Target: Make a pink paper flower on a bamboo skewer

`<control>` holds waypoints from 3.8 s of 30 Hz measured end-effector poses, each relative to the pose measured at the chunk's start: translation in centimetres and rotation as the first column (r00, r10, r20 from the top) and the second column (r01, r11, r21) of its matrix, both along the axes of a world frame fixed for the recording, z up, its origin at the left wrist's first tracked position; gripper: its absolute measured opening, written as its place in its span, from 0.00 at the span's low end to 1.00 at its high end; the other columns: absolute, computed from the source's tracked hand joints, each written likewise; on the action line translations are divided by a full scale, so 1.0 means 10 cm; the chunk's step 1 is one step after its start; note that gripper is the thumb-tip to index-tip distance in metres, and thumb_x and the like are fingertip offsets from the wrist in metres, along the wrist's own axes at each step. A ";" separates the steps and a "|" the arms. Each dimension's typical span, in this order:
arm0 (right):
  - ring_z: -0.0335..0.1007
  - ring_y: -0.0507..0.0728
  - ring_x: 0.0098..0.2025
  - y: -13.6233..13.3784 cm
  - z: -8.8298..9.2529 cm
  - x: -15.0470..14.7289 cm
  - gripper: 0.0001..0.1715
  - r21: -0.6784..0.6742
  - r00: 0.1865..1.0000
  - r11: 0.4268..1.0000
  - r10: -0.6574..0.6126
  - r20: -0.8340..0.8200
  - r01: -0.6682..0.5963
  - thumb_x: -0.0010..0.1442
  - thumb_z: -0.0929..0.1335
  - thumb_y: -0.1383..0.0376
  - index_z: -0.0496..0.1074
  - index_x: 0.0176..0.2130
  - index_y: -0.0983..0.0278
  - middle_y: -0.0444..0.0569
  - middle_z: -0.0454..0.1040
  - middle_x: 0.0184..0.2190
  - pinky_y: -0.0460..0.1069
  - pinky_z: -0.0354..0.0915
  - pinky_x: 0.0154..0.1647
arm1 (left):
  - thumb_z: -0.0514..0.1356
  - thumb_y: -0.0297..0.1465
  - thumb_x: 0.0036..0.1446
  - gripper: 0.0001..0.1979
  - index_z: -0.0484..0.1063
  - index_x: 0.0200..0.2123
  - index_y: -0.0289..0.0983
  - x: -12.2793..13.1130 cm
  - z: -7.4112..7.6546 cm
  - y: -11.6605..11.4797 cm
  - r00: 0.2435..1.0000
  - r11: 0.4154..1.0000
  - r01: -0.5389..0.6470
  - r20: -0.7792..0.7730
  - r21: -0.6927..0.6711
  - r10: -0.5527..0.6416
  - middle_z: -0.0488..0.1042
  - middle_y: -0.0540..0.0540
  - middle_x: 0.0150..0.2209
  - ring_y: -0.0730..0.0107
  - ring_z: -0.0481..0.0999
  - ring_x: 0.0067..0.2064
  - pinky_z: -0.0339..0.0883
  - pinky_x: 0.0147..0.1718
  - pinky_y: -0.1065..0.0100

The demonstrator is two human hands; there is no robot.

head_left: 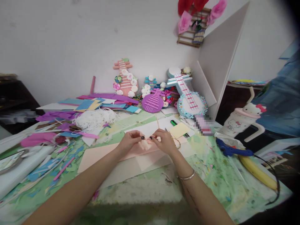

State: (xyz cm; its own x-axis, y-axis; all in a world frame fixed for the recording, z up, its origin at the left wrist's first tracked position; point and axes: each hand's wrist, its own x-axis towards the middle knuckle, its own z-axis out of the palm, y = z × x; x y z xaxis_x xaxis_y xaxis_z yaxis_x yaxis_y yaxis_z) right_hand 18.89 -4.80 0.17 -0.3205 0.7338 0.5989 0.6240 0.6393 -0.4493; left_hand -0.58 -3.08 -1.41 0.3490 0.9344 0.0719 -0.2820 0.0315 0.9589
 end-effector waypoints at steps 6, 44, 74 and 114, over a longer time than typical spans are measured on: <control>0.67 0.51 0.29 -0.01 0.04 0.06 0.07 -0.030 1.000 0.999 0.022 0.013 -0.022 0.52 0.67 0.70 0.72 0.23 0.66 0.47 0.71 0.25 0.46 0.60 0.33 | 0.68 0.28 0.37 0.07 0.74 0.23 0.33 -0.03 0.02 0.03 0.992 0.991 -0.123 0.041 0.059 0.121 0.74 0.49 0.27 0.74 0.71 0.30 0.63 0.32 0.72; 0.68 0.50 0.30 -0.06 0.00 -0.16 0.01 -0.194 0.943 0.963 0.119 -0.312 -0.186 0.51 0.69 0.68 0.73 0.30 0.64 0.46 0.72 0.27 0.46 0.66 0.33 | 0.67 0.31 0.43 0.09 0.71 0.27 0.33 0.06 0.02 -0.10 0.993 0.986 0.034 -0.121 0.161 -0.015 0.74 0.48 0.25 0.72 0.73 0.28 0.66 0.32 0.69; 0.64 0.49 0.27 -0.05 -0.01 -0.14 0.06 -0.281 0.946 0.947 0.060 -0.319 -0.155 0.52 0.68 0.66 0.67 0.26 0.65 0.42 0.68 0.23 0.45 0.64 0.30 | 0.68 0.35 0.41 0.13 0.70 0.26 0.33 0.06 0.02 -0.11 0.989 0.988 -0.019 -0.141 0.155 0.041 0.71 0.49 0.26 0.75 0.69 0.27 0.62 0.29 0.72; 0.67 0.49 0.30 -0.03 -0.06 -0.15 0.06 -0.384 0.939 0.894 0.102 -0.327 -0.231 0.53 0.67 0.64 0.70 0.32 0.65 0.44 0.72 0.27 0.44 0.62 0.31 | 0.65 0.38 0.43 0.14 0.69 0.25 0.32 -0.02 0.03 -0.03 0.919 0.976 0.088 -0.395 0.200 -0.002 0.69 0.50 0.24 0.76 0.66 0.27 0.59 0.27 0.74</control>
